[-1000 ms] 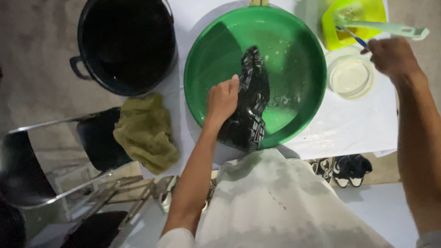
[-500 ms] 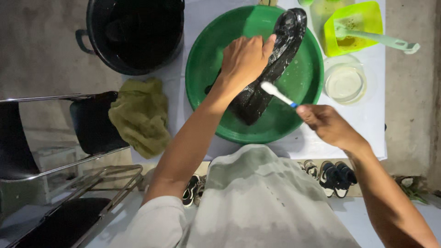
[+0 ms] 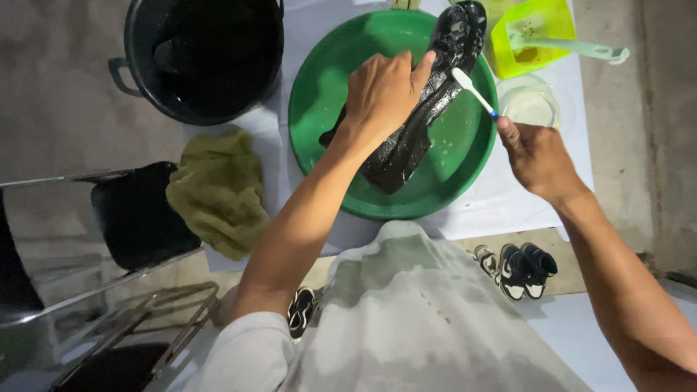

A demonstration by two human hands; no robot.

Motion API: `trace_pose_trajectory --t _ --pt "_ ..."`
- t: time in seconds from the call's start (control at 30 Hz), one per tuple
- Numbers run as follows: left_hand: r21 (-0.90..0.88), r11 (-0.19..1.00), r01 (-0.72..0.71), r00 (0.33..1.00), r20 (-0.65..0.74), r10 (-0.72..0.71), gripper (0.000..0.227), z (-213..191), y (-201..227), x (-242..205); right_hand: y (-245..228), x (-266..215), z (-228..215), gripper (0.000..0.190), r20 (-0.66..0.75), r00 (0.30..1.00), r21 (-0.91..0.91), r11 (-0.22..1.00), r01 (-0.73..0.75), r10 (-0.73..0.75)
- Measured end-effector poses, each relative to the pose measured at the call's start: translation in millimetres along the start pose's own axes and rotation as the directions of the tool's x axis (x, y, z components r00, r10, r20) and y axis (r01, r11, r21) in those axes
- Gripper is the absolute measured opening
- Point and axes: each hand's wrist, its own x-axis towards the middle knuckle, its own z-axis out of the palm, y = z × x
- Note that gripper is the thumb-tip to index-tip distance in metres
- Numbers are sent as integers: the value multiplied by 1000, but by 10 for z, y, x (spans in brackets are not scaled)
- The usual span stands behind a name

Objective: The person scrubs a black shoe with a toothbrush and cleaning paste inside a green basin on a table.

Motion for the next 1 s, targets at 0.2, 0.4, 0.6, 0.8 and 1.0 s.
trace_pose_trajectory --t 0.2,0.4,0.6,0.8,1.0 --pt "-45 994 -98 990 -105 93 52 -33 -173 -48 -403 -279 268 71 194 964 18 983 181 -181" --pt "-49 990 -133 989 -64 130 56 -47 -301 -85 -391 -236 336 79 -60 982 -52 982 -183 180" --pt "-94 985 -145 988 -56 141 54 -41 -298 -78 -658 -559 584 67 239 968 -16 996 89 -82" --pt "-66 995 -69 997 -35 66 54 -20 -246 7 -685 -456 313 68 194 981 -161 985 54 -22" --pt "-58 997 -43 999 15 44 54 7 -162 52 -211 -65 171 66 -142 986 -118 991 67 -84"
